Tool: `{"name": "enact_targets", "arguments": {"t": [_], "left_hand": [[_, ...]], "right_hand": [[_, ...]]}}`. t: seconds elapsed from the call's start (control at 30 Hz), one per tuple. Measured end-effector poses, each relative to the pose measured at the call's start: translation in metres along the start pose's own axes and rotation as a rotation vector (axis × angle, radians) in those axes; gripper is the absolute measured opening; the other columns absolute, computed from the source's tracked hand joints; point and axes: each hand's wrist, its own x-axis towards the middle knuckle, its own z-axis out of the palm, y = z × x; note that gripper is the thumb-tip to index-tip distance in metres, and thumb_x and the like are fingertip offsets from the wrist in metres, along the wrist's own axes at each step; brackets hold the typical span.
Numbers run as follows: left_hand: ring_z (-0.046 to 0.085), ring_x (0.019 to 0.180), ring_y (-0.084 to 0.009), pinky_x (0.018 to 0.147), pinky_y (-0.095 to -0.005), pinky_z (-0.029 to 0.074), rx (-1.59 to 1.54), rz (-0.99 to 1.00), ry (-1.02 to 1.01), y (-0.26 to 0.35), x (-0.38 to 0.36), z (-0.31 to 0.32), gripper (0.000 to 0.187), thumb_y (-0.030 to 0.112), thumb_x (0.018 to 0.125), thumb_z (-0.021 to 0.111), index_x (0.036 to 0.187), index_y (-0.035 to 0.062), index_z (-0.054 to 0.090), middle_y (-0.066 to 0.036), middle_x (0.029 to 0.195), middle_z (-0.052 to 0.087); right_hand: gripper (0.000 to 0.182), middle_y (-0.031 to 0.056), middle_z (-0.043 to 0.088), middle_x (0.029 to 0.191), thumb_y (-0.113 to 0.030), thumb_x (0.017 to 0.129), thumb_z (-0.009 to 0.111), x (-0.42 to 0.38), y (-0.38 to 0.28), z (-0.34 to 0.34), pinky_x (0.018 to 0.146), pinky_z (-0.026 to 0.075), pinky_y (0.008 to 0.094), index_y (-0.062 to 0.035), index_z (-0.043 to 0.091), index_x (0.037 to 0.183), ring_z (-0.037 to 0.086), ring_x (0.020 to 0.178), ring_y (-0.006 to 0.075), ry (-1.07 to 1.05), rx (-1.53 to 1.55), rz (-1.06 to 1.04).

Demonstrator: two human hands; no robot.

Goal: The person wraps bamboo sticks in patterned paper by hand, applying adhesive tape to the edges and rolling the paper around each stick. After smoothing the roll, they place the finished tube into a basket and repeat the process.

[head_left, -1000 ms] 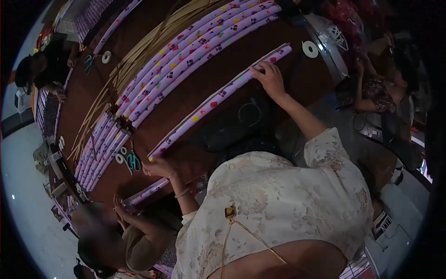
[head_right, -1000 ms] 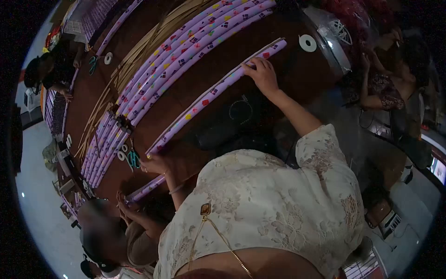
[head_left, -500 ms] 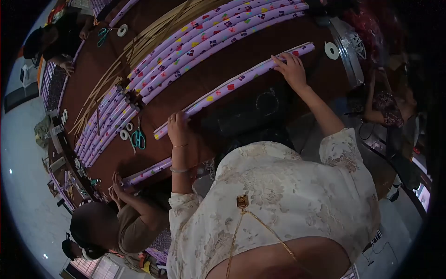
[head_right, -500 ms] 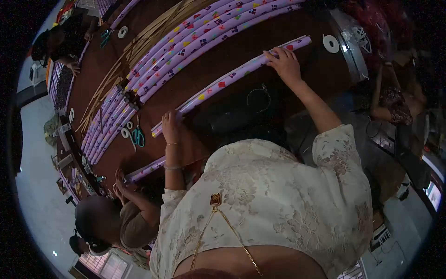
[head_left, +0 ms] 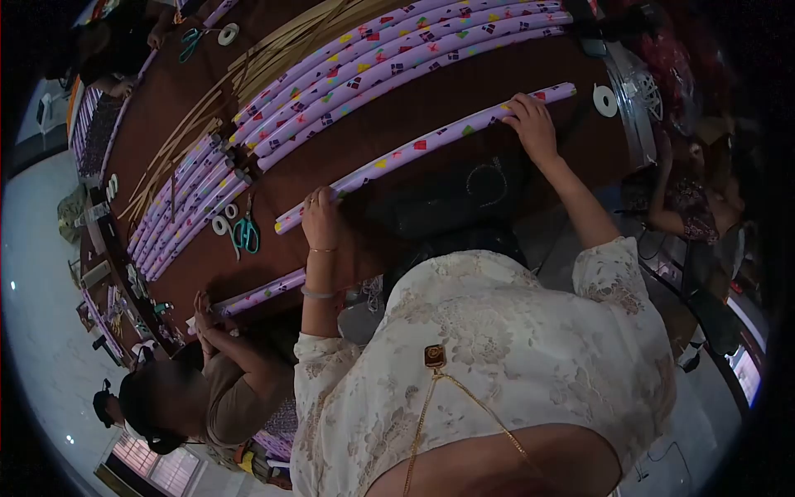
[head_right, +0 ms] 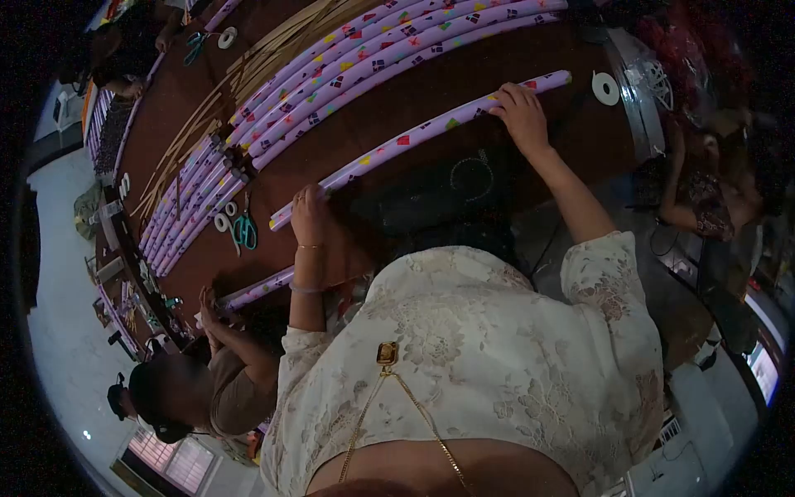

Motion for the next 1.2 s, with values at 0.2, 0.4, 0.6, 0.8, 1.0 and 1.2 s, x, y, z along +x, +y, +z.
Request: {"name": "enact_targets", "arguments": {"t": [0.2, 0.4, 0.6, 0.8, 1.0, 1.2], "left_hand": [[0.052, 0.094, -0.0324, 0.080, -0.0400, 0.043, 0.008, 0.005, 0.054, 0.010, -0.001, -0.010, 0.026, 0.008, 0.072, 0.060, 0.097, 0.0059, 0.053, -0.013, 0.100, 0.055], [0.053, 0.088, -0.0295, 0.077, -0.0388, 0.043, 0.134, 0.083, 0.076, 0.003, 0.002, -0.009, 0.037, 0.008, 0.074, 0.060, 0.110, 0.0083, 0.054, -0.013, 0.096, 0.055], [0.055, 0.088, -0.0273, 0.079, -0.0384, 0.042, 0.109, 0.019, 0.144, -0.004, 0.001, 0.009, 0.039, 0.011, 0.074, 0.061, 0.111, 0.0056, 0.050, -0.011, 0.095, 0.058], [0.053, 0.093, -0.0285, 0.081, -0.0396, 0.042, 0.022, 0.163, 0.184, -0.009, 0.018, -0.003, 0.037, 0.016, 0.070, 0.067, 0.102, 0.0037, 0.054, -0.011, 0.101, 0.056], [0.053, 0.089, -0.0315, 0.075, -0.0417, 0.044, 0.007, 0.109, 0.009, -0.032, 0.041, -0.003, 0.026, 0.015, 0.073, 0.064, 0.097, 0.0067, 0.059, -0.014, 0.098, 0.056], [0.054, 0.088, -0.0325, 0.072, -0.0406, 0.044, 0.023, 0.103, 0.017, -0.040, 0.046, 0.002, 0.017, 0.014, 0.078, 0.057, 0.093, 0.0078, 0.062, -0.015, 0.094, 0.057]], "right_hand": [[0.030, 0.0069, 0.049, 0.105, -0.021, 0.075, 0.062, 0.004, -0.002, -0.009, 0.090, 0.038, 0.0373, -0.0074, 0.055, 0.100, 0.048, 0.102, 0.0259, -0.023, 0.033, 0.022], [0.025, 0.0094, 0.049, 0.106, -0.019, 0.079, 0.059, 0.010, 0.006, -0.005, 0.094, 0.035, 0.0403, -0.0066, 0.053, 0.101, 0.046, 0.109, 0.0265, -0.028, 0.067, -0.081], [0.039, 0.0120, 0.038, 0.119, -0.029, 0.077, 0.063, 0.016, 0.011, -0.015, 0.101, 0.029, 0.0415, -0.0062, 0.051, 0.107, 0.038, 0.117, 0.0290, -0.081, 0.216, -0.068], [0.039, 0.0120, 0.037, 0.120, -0.025, 0.074, 0.066, 0.037, 0.021, -0.018, 0.103, 0.026, 0.0438, -0.0097, 0.051, 0.107, 0.039, 0.114, 0.0311, -0.273, 0.294, -0.101], [0.036, 0.0087, 0.043, 0.115, -0.017, 0.074, 0.064, 0.062, 0.031, -0.015, 0.104, 0.023, 0.0441, -0.0122, 0.054, 0.109, 0.043, 0.112, 0.0272, -0.458, 0.322, -0.134], [0.029, 0.0049, 0.049, 0.112, -0.020, 0.078, 0.060, 0.053, 0.025, 0.006, 0.104, 0.021, 0.0463, -0.0136, 0.059, 0.107, 0.046, 0.111, 0.0207, -0.220, 0.311, -0.040]]}}
